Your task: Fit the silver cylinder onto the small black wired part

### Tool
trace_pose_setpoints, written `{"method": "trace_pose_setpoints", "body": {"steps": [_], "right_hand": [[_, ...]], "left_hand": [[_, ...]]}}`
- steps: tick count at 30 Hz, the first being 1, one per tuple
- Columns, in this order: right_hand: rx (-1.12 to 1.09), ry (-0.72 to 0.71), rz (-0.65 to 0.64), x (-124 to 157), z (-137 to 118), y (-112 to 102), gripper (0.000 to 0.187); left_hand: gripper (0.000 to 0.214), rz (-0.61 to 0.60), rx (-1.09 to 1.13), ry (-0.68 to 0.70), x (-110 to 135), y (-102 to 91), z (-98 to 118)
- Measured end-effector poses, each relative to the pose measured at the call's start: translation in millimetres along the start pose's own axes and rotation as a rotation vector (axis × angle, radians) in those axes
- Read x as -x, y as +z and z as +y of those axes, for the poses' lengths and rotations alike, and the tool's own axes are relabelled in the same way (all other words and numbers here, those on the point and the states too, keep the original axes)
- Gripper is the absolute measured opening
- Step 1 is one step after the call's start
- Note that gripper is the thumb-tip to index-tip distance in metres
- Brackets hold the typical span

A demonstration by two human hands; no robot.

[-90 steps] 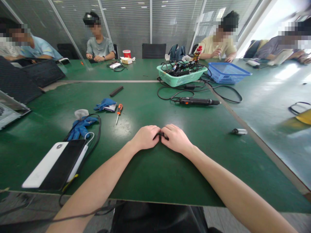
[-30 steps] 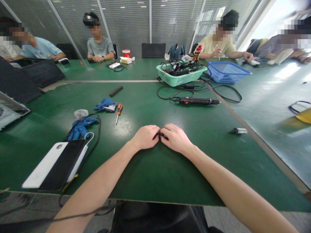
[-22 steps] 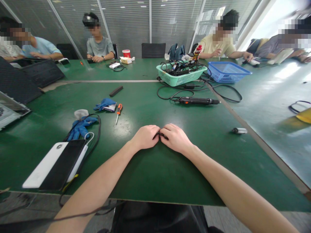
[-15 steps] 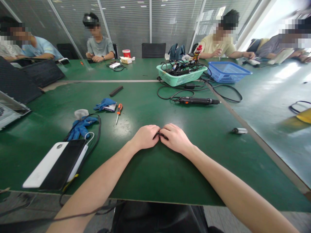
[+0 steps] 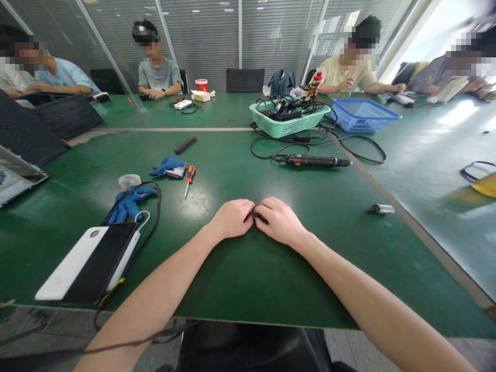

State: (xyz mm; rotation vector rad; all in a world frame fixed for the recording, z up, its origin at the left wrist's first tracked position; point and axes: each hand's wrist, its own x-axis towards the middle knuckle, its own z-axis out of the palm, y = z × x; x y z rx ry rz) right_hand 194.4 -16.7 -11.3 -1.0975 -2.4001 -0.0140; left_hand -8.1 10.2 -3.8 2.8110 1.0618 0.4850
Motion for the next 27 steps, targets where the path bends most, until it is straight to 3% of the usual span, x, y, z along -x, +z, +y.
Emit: {"method": "trace_pose_setpoints", "body": {"steps": [27], "right_hand": [[-0.029,0.021,0.001,-0.5,0.8,0.5,0.004]], "left_hand": [[0.007,-0.011,0.008,0.0,0.1,-1.2,0.0]]}}
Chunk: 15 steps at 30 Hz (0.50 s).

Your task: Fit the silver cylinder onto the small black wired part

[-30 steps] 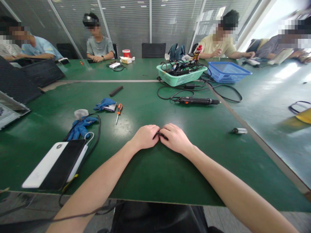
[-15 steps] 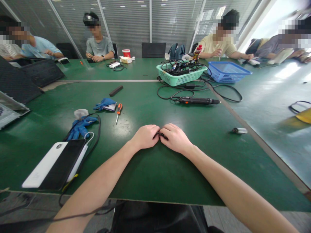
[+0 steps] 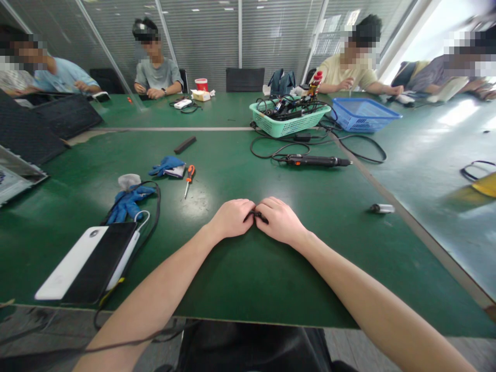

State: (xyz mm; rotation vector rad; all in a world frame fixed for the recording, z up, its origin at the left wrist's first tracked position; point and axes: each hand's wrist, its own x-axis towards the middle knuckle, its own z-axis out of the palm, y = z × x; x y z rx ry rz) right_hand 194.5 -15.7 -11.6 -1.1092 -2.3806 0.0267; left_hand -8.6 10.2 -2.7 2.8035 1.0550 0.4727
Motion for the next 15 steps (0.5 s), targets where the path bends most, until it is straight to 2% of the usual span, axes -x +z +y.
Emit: {"method": "trace_pose_setpoints", "body": {"steps": [15], "right_hand": [[-0.005,0.0,0.003,0.0,0.9,0.8,0.006]], "left_hand": [[0.009,0.002,-0.002,-0.002,0.3,0.6,0.4]]}}
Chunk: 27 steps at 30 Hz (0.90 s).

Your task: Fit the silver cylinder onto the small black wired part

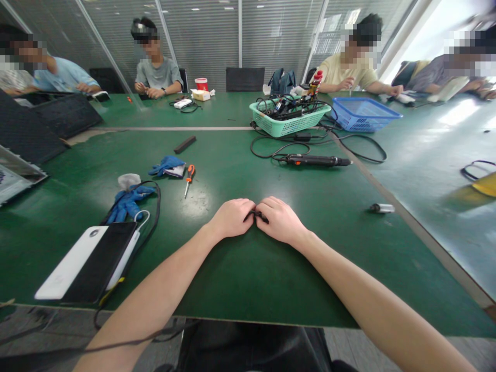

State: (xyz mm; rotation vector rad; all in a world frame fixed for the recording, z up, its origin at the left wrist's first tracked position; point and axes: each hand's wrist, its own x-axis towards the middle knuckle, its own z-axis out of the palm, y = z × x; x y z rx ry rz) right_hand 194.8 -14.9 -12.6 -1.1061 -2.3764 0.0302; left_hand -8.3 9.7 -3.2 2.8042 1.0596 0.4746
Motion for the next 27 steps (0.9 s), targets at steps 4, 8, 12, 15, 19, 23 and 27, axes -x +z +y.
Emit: {"method": "trace_pose_setpoints", "body": {"steps": [4,8,12,15,19,23,27], "right_hand": [[-0.003,-0.001,-0.002,-0.1,0.9,0.6,0.006],[-0.002,-0.008,-0.006,-0.2,2.3,1.0,0.005],[0.013,-0.007,-0.009,-0.4,2.5,1.2,0.005],[0.018,-0.01,-0.01,-0.4,2.2,1.2,0.006],[0.013,-0.009,-0.01,-0.5,1.8,0.8,0.006],[-0.002,-0.009,-0.011,-0.9,1.9,0.1,0.006],[-0.004,-0.01,-0.011,-0.9,2.1,-0.1,0.006]], "left_hand": [[0.009,-0.005,0.005,-0.002,-0.2,-0.5,0.0],[0.009,-0.011,0.004,0.0,-0.4,-0.5,-0.1],[0.009,-0.007,-0.001,0.0,-0.6,-0.1,0.0],[0.009,-0.004,-0.001,0.0,-0.6,0.1,0.2],[0.009,-0.004,0.001,0.0,-0.6,-0.1,0.3],[0.01,-0.004,0.006,-0.002,-0.8,-0.6,0.4],[0.01,-0.002,0.015,0.001,-0.5,-0.6,0.3]]}}
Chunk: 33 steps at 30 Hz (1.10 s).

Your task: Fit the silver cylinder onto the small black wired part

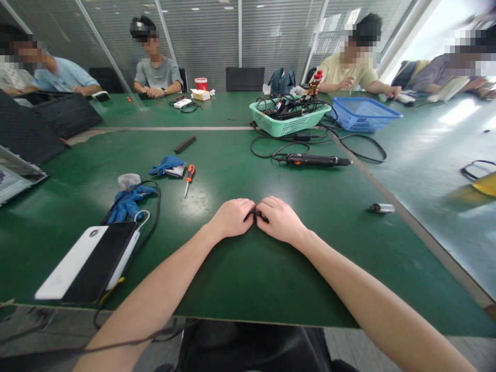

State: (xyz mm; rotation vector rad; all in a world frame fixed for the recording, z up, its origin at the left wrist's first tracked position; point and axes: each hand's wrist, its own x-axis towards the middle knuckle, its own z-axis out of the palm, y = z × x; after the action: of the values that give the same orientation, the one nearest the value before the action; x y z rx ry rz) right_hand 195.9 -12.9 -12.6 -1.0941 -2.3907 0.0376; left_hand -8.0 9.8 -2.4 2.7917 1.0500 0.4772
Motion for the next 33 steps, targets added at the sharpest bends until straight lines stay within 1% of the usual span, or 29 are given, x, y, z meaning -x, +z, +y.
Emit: {"method": "trace_pose_setpoints", "body": {"steps": [33], "right_hand": [[0.041,0.006,-0.02,0.3,0.7,0.0,0.005]], "left_hand": [[0.008,-0.005,-0.025,0.001,0.1,0.4,-0.1]]}}
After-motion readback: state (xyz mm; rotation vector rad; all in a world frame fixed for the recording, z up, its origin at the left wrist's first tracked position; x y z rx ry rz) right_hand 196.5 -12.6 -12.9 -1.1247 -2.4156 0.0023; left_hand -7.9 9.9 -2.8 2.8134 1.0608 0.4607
